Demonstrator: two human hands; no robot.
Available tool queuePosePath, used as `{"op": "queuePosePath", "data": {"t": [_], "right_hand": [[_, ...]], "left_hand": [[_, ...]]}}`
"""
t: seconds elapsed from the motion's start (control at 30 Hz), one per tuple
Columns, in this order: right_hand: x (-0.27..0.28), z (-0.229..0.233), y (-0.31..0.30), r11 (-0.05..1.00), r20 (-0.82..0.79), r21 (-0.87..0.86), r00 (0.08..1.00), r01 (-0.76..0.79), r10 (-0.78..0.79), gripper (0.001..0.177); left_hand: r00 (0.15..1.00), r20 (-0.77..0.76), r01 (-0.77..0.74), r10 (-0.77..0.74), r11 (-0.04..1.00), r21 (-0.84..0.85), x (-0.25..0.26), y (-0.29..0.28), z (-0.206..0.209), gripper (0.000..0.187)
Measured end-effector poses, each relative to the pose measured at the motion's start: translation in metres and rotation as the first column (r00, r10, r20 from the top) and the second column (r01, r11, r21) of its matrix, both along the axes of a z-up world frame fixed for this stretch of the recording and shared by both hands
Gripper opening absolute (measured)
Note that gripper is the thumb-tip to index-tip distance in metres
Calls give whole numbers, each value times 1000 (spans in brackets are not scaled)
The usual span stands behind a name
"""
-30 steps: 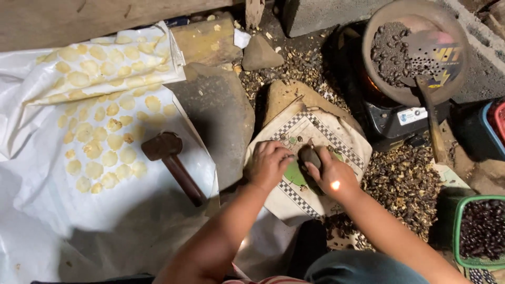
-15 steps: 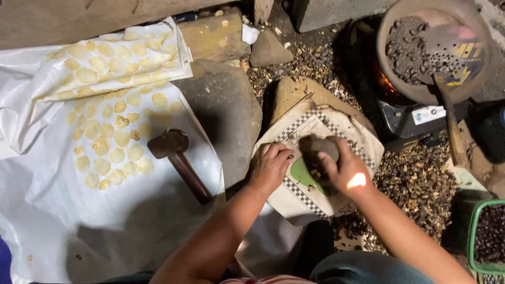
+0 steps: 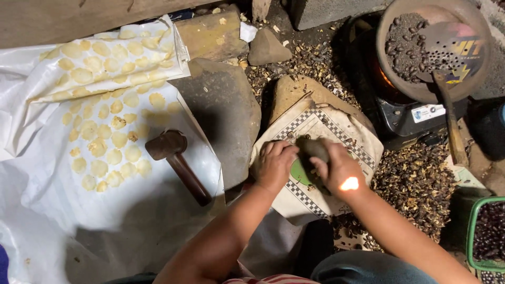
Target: Cracking nuts with a wooden mallet and peeling the kernels manually on the floor.
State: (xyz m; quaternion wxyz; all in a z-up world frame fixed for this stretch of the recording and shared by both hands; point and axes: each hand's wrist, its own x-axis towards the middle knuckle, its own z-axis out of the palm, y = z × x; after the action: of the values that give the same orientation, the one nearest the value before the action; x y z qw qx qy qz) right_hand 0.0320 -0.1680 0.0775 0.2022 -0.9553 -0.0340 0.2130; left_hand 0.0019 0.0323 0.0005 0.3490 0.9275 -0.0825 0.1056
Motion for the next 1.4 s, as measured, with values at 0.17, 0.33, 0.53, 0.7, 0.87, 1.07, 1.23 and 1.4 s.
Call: {"op": "queuePosePath", "data": {"t": [0.17, 0.33, 0.53, 0.7, 0.87, 1.07, 1.23, 1.4], "right_hand": [[-1, -13, 0, 979, 103, -19, 973, -205, 206, 56], [8, 4, 4, 995, -147, 57, 986, 84, -75, 52], [7, -3, -6, 994, -135, -91, 990, -62, 49, 56], [6, 21, 5, 949, -118, -221, 972, -226, 204, 54], [5, 45, 31, 933, 53, -82, 933, -351, 355, 51], [17, 3, 15, 996, -185, -32, 979, 78, -82, 52], [25, -3, 10, 997, -158, -78, 987, -5, -8, 50], [14, -17, 6, 971, -11, -179, 987, -162, 162, 50]], "left_hand": [[997, 75, -25, 22, 999, 37, -1, 4, -18, 28], [994, 83, -67, 69, 997, -31, 1, 5, -7, 14], [990, 19, -141, 142, 989, -40, 5, -19, 7, 18], [995, -46, -91, 89, 995, -31, -15, 9, 13, 38], [995, 89, 53, -54, 999, 11, -29, 30, 1, 15], [993, 94, 76, -75, 997, -8, -15, 29, -11, 20], [998, 58, -16, 18, 999, -28, 11, 11, 22, 39], [995, 64, -74, 74, 997, -2, 13, -4, 2, 59]]}}
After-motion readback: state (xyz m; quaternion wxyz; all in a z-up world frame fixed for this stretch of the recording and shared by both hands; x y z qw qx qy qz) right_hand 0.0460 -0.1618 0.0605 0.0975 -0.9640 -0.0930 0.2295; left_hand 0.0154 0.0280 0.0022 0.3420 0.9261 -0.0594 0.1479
